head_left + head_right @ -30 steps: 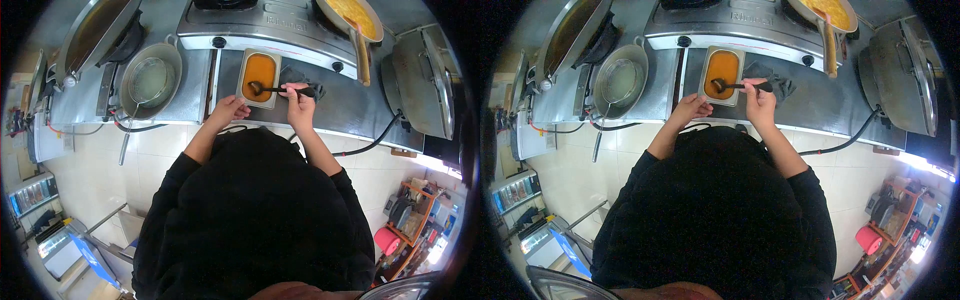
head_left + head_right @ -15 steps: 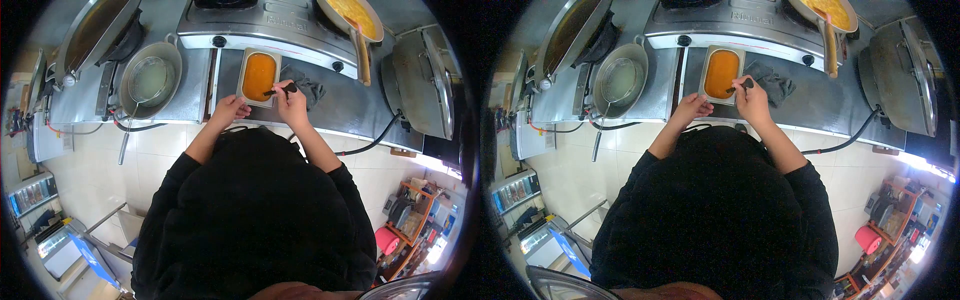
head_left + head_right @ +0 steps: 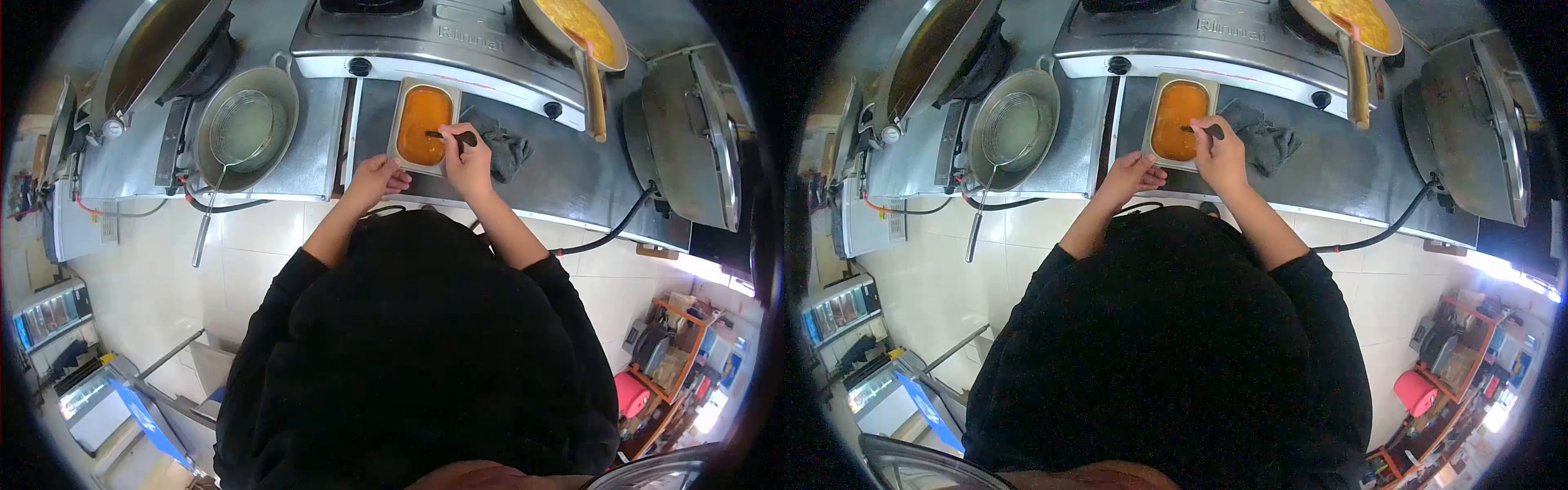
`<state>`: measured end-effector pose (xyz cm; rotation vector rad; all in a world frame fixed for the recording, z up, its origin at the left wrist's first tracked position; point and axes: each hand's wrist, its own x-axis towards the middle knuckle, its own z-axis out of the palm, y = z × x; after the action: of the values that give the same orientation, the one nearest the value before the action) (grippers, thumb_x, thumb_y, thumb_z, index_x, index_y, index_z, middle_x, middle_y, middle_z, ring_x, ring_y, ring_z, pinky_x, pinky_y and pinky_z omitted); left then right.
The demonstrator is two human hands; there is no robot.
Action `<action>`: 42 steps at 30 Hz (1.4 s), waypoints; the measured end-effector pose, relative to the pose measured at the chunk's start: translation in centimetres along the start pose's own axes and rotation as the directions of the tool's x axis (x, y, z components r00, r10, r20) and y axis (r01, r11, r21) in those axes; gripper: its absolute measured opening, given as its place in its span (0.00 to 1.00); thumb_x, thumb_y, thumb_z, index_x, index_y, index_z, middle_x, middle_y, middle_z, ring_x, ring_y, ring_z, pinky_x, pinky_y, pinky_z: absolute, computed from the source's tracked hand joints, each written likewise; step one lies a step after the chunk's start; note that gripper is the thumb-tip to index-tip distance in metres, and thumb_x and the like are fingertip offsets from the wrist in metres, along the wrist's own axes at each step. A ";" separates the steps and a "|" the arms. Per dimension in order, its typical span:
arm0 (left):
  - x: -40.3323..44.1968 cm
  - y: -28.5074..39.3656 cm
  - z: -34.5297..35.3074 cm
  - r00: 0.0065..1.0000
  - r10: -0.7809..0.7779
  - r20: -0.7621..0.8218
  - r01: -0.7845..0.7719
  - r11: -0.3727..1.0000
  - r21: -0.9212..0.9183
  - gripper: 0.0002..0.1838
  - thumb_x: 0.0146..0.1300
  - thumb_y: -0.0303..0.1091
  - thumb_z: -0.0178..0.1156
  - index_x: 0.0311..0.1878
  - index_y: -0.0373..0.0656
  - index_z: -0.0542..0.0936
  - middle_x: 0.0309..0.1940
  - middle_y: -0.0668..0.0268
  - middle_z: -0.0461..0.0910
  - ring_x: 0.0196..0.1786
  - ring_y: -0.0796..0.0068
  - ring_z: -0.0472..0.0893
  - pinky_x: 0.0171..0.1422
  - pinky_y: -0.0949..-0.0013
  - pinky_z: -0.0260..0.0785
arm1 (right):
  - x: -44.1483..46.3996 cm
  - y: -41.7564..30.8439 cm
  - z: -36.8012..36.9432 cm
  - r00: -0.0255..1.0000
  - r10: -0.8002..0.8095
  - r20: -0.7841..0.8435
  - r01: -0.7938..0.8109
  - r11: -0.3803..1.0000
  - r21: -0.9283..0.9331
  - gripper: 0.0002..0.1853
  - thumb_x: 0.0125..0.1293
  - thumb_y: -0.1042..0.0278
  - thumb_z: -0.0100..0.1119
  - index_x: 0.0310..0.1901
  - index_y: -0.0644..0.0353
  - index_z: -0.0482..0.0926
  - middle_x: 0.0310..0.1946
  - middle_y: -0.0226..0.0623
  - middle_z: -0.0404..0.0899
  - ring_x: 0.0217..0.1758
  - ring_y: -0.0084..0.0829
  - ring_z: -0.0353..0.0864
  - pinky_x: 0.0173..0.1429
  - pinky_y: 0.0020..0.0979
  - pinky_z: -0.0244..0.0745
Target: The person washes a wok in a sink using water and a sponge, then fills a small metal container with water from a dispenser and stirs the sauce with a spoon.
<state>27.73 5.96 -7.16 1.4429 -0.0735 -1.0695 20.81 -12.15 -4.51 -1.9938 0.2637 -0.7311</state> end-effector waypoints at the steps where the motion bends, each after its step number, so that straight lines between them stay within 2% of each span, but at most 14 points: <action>1: 0.1 -0.1 -0.1 1.000 0.005 0.004 -0.005 1.000 -0.006 0.16 0.69 0.44 0.50 0.42 0.39 0.71 0.35 0.58 0.81 0.37 0.69 0.82 0.42 0.70 0.74 | -0.1 -0.1 -0.2 1.000 0.003 0.004 -0.002 1.000 -0.028 0.03 0.63 0.77 0.55 0.38 0.61 0.75 0.31 0.38 0.79 0.31 0.26 0.79 0.36 0.23 0.72; 10: 0.2 -0.4 -0.2 1.000 0.009 0.016 -0.008 1.000 -0.014 0.15 0.69 0.45 0.51 0.42 0.40 0.70 0.34 0.58 0.81 0.37 0.69 0.82 0.42 0.70 0.74 | -1.7 0.1 -1.5 0.999 -0.014 0.038 0.010 0.997 0.079 0.03 0.63 0.77 0.54 0.38 0.61 0.75 0.32 0.37 0.79 0.31 0.26 0.79 0.35 0.24 0.72; 13: 0.3 -0.6 -0.3 1.000 0.009 0.020 -0.008 1.000 -0.026 0.15 0.68 0.45 0.51 0.42 0.40 0.71 0.34 0.59 0.81 0.37 0.69 0.82 0.42 0.70 0.74 | -1.2 -1.9 -2.2 0.992 -0.030 0.121 0.036 0.998 -0.052 0.02 0.64 0.76 0.54 0.37 0.62 0.75 0.32 0.38 0.79 0.31 0.27 0.80 0.35 0.24 0.72; 22: 0.1 -0.4 -0.2 1.000 0.006 0.004 -0.006 1.000 0.003 0.15 0.68 0.45 0.51 0.41 0.40 0.71 0.33 0.60 0.81 0.37 0.69 0.82 0.42 0.70 0.74 | 1.2 0.1 -0.7 0.985 -0.155 0.069 0.161 0.983 -0.088 0.03 0.61 0.77 0.55 0.37 0.60 0.76 0.34 0.40 0.80 0.35 0.38 0.82 0.39 0.30 0.76; 31: 0.0 -0.4 -0.1 1.000 0.000 0.014 0.000 1.000 0.010 0.16 0.69 0.45 0.50 0.41 0.40 0.71 0.34 0.60 0.80 0.39 0.69 0.82 0.43 0.71 0.73 | 2.3 0.3 -1.6 0.972 -0.222 0.074 0.231 0.963 -0.140 0.04 0.61 0.79 0.55 0.37 0.61 0.74 0.34 0.40 0.80 0.38 0.38 0.82 0.40 0.30 0.77; 37: 0.1 -0.4 -0.2 1.000 -0.006 -0.005 0.006 1.000 -0.012 0.15 0.68 0.45 0.51 0.42 0.40 0.71 0.34 0.59 0.80 0.38 0.68 0.82 0.44 0.69 0.74 | 0.8 0.0 -1.3 0.996 -0.090 0.006 0.090 0.989 -0.115 0.04 0.61 0.79 0.55 0.37 0.62 0.74 0.35 0.40 0.80 0.37 0.35 0.83 0.40 0.26 0.76; 42: 0.4 -0.7 -0.4 1.000 -0.011 0.003 0.011 1.000 -0.028 0.16 0.68 0.45 0.52 0.42 0.41 0.70 0.34 0.59 0.80 0.38 0.68 0.83 0.44 0.68 0.74 | -1.4 0.1 -1.4 1.000 0.001 -0.018 -0.001 1.000 -0.021 0.04 0.62 0.78 0.55 0.38 0.62 0.73 0.34 0.39 0.79 0.34 0.27 0.81 0.37 0.25 0.74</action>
<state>27.82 6.18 -8.03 1.4187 -0.0522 -1.0776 18.86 -12.53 -4.65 -2.0071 0.2844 -0.7492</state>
